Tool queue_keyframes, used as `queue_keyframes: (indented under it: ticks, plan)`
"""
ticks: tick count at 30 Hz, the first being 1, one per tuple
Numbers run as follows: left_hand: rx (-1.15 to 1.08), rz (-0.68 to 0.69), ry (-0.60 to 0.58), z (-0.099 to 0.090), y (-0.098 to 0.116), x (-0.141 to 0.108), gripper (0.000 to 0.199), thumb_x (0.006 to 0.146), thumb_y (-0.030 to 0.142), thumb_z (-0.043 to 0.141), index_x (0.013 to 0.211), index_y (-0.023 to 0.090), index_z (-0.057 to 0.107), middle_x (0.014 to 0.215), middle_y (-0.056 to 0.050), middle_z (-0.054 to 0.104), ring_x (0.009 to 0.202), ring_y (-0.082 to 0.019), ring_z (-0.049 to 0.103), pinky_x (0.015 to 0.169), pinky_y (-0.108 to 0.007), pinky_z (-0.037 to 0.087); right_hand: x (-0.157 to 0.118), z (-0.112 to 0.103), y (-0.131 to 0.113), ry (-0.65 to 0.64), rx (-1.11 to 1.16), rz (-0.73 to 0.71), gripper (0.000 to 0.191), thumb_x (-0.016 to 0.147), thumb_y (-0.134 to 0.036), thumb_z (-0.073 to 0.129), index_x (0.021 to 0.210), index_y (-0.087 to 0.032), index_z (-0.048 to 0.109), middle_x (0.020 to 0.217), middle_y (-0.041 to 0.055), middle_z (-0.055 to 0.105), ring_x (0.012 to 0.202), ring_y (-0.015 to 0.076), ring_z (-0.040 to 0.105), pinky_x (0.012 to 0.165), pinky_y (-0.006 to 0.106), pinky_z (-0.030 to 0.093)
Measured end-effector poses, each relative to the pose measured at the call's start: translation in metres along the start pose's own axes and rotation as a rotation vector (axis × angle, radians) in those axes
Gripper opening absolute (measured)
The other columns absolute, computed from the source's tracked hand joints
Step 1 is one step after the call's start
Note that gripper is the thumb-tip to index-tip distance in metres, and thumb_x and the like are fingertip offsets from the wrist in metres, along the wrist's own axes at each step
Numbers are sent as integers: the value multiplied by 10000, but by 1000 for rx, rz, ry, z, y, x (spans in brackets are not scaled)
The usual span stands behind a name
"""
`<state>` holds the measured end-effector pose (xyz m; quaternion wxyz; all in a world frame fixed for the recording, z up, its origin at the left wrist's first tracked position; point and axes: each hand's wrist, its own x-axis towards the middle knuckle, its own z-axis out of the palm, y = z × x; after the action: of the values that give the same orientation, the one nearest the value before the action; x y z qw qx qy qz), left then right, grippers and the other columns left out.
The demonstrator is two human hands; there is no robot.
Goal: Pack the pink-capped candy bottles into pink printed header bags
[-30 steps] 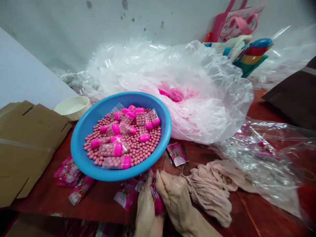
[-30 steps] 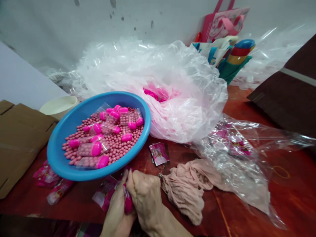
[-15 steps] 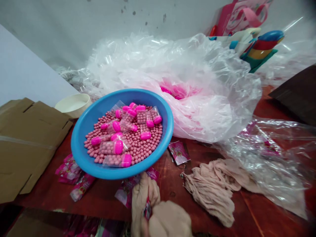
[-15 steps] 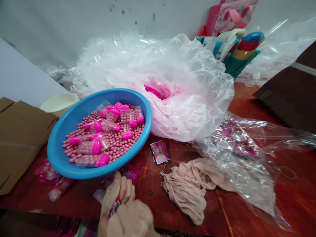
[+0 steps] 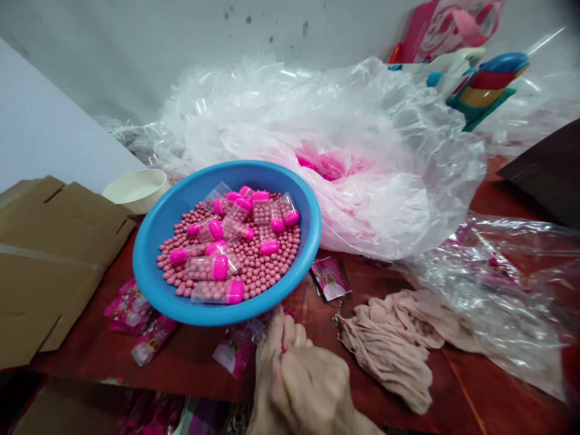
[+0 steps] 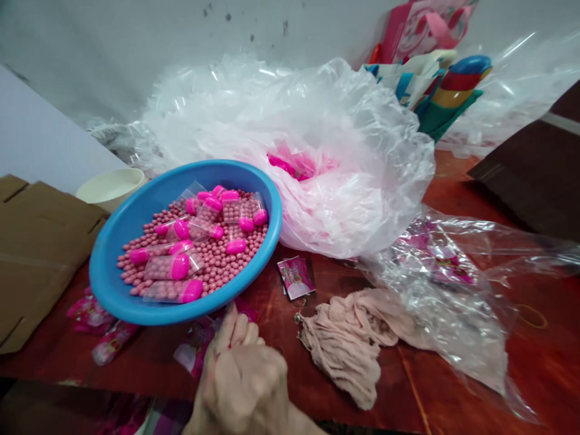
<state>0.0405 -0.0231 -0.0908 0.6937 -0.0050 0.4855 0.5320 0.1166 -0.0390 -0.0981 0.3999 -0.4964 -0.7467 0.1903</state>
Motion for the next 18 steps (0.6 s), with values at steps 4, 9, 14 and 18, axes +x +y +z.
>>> queue_keyframes:
  ticks: [4,9,14,18]
  plan:
    - [46,80,90,-3,9,-10,324,677,476,714,662,192,560,452,98,436,368,-37,355,372,-166,255,21,-17,24,2,132,224,458,969,-354,348,561,-182,468,439,-78,388,347,52,350,354,193,262]
    - [327,180,-102,-12,18,-15,425,695,584,630,723,160,634,478,32,553,427,-85,489,423,-193,368,24,-26,45,-50,254,404,451,959,-387,283,550,-209,352,493,-63,306,412,63,263,372,214,210]
    - [537,184,-102,-16,11,-10,348,565,421,801,591,143,593,435,36,546,362,-60,448,375,-168,303,29,-35,41,-154,312,481,411,911,-385,362,554,-218,244,523,-59,207,446,70,181,382,235,142]
    - [522,216,-84,-19,6,-10,373,683,422,722,514,152,528,411,48,505,349,-38,409,379,-161,244,31,-36,39,-186,378,500,419,897,-425,381,549,-218,271,522,-57,231,449,72,207,382,227,168]
